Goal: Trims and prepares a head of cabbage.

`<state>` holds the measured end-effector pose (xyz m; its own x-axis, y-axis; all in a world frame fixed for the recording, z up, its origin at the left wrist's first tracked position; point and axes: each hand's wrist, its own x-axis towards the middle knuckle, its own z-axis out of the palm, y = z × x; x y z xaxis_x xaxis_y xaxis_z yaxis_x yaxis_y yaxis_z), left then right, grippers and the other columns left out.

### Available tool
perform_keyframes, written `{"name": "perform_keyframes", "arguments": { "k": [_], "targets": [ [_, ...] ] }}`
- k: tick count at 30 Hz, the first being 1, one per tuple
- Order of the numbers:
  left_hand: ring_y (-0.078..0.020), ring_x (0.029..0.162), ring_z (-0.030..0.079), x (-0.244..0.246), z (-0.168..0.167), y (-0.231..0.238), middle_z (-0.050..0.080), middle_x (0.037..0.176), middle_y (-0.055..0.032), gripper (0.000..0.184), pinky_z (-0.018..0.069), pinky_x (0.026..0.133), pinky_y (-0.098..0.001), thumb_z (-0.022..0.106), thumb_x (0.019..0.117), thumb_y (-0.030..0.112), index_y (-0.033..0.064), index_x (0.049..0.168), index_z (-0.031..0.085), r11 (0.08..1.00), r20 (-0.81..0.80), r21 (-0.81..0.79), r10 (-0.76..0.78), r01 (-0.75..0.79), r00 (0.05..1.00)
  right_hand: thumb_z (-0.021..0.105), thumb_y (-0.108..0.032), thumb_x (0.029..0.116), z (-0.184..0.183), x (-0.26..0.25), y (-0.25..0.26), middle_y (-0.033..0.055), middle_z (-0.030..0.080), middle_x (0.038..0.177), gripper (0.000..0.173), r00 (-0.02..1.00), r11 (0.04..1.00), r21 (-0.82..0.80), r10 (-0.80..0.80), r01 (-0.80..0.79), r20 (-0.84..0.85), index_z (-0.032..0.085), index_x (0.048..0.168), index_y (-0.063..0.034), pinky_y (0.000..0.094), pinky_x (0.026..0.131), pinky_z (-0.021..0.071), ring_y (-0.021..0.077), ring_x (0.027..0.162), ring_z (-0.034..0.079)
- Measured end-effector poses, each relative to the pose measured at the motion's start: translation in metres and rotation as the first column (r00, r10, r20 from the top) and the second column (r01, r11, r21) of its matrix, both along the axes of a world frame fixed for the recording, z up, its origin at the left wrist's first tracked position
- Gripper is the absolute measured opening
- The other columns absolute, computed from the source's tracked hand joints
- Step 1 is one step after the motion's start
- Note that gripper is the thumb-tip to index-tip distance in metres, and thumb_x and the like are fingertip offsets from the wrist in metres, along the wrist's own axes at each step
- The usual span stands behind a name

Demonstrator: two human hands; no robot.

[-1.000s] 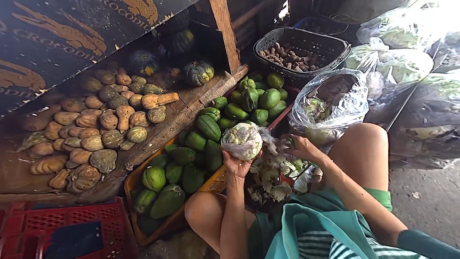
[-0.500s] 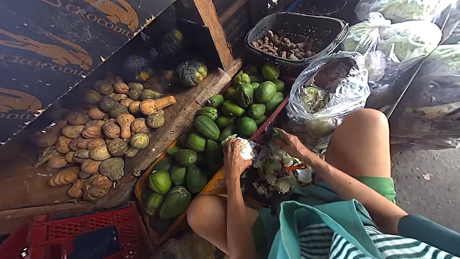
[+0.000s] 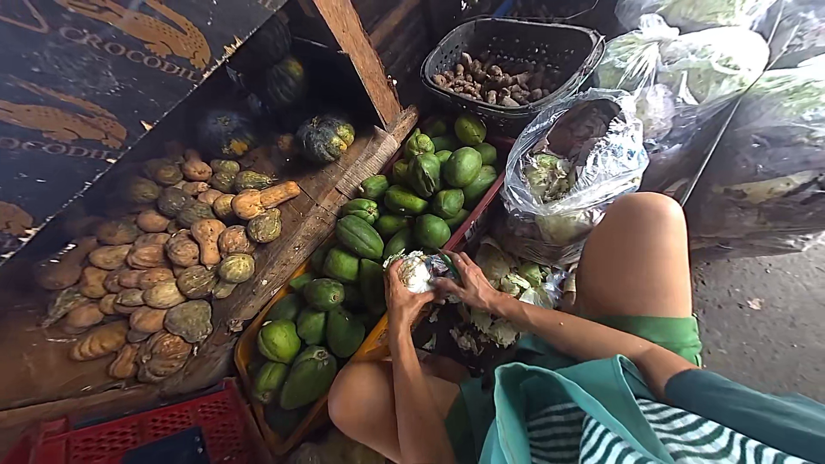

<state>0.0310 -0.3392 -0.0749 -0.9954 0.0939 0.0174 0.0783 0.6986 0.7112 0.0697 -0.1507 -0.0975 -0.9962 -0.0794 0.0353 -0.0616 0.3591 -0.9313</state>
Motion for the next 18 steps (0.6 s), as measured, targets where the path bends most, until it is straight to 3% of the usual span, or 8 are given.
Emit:
{"name": "perform_keyframes", "arguments": {
  "k": [2,4,6,9,11,13,15,18],
  "targets": [
    [-0.0399,0.136,0.047,0.003,-0.003,-0.003,0.043,0.149,-0.0316,0.113,0.0419,0.112,-0.0486,0.098,0.0492,0.018,-0.0047,0.145,0.043,1.000,-0.023,0.015,0.000,0.001,1.000,0.067,-0.031,0.0962,-0.001,-0.013,-0.012,0.0285,0.059,0.133,0.059,0.994,0.999,-0.012,0.036,-0.038,-0.103,0.055,0.141,0.0045,0.0468,0.104,0.0497,0.0372,0.118,0.062],
    [-0.0392,0.137,0.046,0.004,-0.007,-0.007,0.042,0.148,-0.0317,0.116,0.0411,0.113,-0.0477,0.098,0.0476,0.019,-0.0049,0.146,0.042,0.999,-0.029,0.041,-0.006,0.007,1.000,0.064,-0.018,0.0979,0.003,-0.017,-0.019,0.0301,0.067,0.117,0.037,0.981,0.998,0.028,0.054,-0.049,-0.184,0.065,0.121,0.0116,0.0486,0.099,0.0521,0.0401,0.107,0.068],
    [-0.0380,0.138,0.045,0.004,-0.007,-0.010,0.041,0.150,-0.0315,0.118,0.0397,0.114,-0.0466,0.097,0.0469,0.020,-0.0053,0.147,0.040,0.997,-0.003,0.080,-0.018,0.019,1.000,0.060,-0.011,0.0986,0.005,-0.012,-0.014,0.0304,0.069,0.111,0.031,0.979,0.997,0.069,0.031,-0.018,-0.200,0.065,0.116,0.0146,0.0505,0.097,0.0537,0.0416,0.104,0.070],
    [-0.0358,0.139,0.044,0.004,-0.003,-0.014,0.039,0.151,-0.0303,0.120,0.0399,0.114,-0.0446,0.097,0.0494,0.027,-0.0044,0.148,0.036,0.994,0.062,0.112,-0.006,-0.001,0.998,0.061,-0.011,0.0986,-0.006,-0.003,0.011,0.0319,0.063,0.127,0.040,0.997,0.980,0.200,-0.032,0.017,0.071,0.059,0.130,0.0130,0.0526,0.102,0.0512,0.0428,0.114,0.066],
    [-0.0364,0.137,0.045,0.002,-0.006,-0.010,0.042,0.149,-0.0307,0.116,0.0404,0.114,-0.0452,0.096,0.0530,0.032,-0.0051,0.147,0.039,0.992,0.043,0.117,0.042,-0.046,0.998,0.068,-0.011,0.0941,-0.019,-0.005,0.029,0.0328,0.045,0.148,0.060,0.933,0.949,0.313,-0.070,-0.047,0.352,0.045,0.146,0.0073,0.0566,0.102,0.0499,0.0464,0.122,0.060],
    [-0.0371,0.134,0.049,0.001,-0.010,-0.005,0.046,0.145,-0.0311,0.109,0.0418,0.112,-0.0463,0.095,0.0572,0.035,-0.0060,0.144,0.042,0.989,-0.002,0.119,0.085,-0.084,0.996,0.069,-0.018,0.0965,-0.032,-0.002,0.037,0.0333,0.037,0.153,0.070,0.915,0.936,0.352,-0.113,-0.033,0.387,0.034,0.152,0.0053,0.0552,0.101,0.0516,0.0472,0.122,0.060],
    [-0.0375,0.133,0.050,-0.001,-0.009,-0.001,0.048,0.143,-0.0309,0.106,0.0422,0.111,-0.0471,0.094,0.0600,0.035,-0.0062,0.143,0.043,0.986,-0.007,0.126,0.111,-0.109,0.994,0.053,-0.022,0.1064,-0.024,0.005,0.031,0.0326,0.049,0.145,0.055,0.953,0.936,0.351,-0.117,0.012,0.279,0.038,0.149,0.0085,0.0532,0.103,0.0505,0.0449,0.120,0.063],
    [-0.0388,0.136,0.047,-0.001,-0.003,0.002,0.046,0.146,-0.0308,0.106,0.0402,0.113,-0.0488,0.093,0.0621,0.033,-0.0050,0.146,0.042,0.984,0.052,0.113,0.130,-0.135,0.990,0.043,-0.019,0.1091,-0.010,0.011,0.010,0.0307,0.067,0.120,0.044,0.993,0.916,0.401,-0.017,-0.032,0.120,0.045,0.143,0.0093,0.0587,0.089,0.0550,0.0459,0.101,0.071]
  ]
}}
